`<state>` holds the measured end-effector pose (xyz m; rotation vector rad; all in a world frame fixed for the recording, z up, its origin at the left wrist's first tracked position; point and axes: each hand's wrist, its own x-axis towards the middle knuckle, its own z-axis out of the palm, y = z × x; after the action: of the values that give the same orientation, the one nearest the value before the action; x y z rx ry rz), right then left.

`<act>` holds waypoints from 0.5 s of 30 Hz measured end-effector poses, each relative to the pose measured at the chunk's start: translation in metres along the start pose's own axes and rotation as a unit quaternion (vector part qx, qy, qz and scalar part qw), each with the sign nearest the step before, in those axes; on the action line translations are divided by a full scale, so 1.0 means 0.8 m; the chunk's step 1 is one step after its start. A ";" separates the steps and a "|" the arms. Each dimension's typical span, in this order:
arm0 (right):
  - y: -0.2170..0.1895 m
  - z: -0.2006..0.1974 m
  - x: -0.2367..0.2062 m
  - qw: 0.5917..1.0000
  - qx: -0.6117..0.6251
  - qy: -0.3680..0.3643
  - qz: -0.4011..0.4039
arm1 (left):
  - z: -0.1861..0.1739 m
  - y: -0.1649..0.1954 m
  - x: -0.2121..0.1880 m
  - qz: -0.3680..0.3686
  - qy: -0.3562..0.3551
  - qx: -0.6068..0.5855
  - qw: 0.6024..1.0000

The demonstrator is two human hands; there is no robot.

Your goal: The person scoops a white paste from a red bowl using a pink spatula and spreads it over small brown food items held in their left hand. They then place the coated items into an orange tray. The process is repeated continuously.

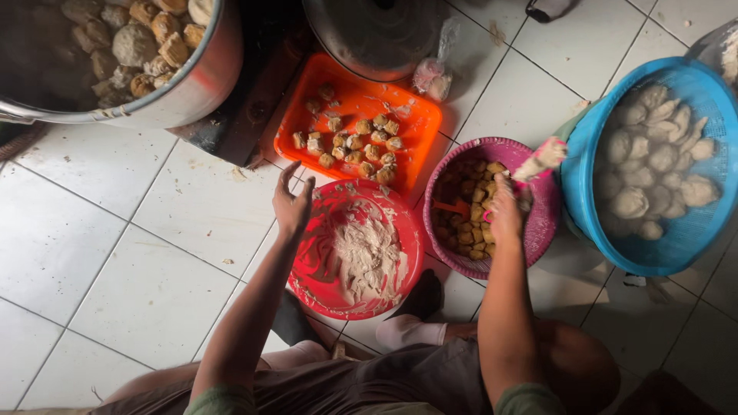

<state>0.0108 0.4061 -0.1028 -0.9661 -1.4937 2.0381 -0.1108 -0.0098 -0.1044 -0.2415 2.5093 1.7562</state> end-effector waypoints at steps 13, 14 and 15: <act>0.101 0.100 0.026 0.939 -0.229 0.243 0.085 | 0.082 0.006 -0.191 -0.002 -0.098 -0.096 0.990; 0.102 0.106 0.029 0.935 -0.237 0.252 0.083 | 0.082 0.009 -0.200 -0.030 -0.115 -0.100 0.988; 0.101 0.109 0.033 0.930 -0.246 0.260 0.079 | 0.082 0.011 -0.205 -0.035 -0.125 -0.100 0.986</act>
<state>-0.0672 0.3419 -0.1707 -1.7111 -1.6748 1.3389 0.0473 0.0694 -0.0950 -0.1080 2.1312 1.8797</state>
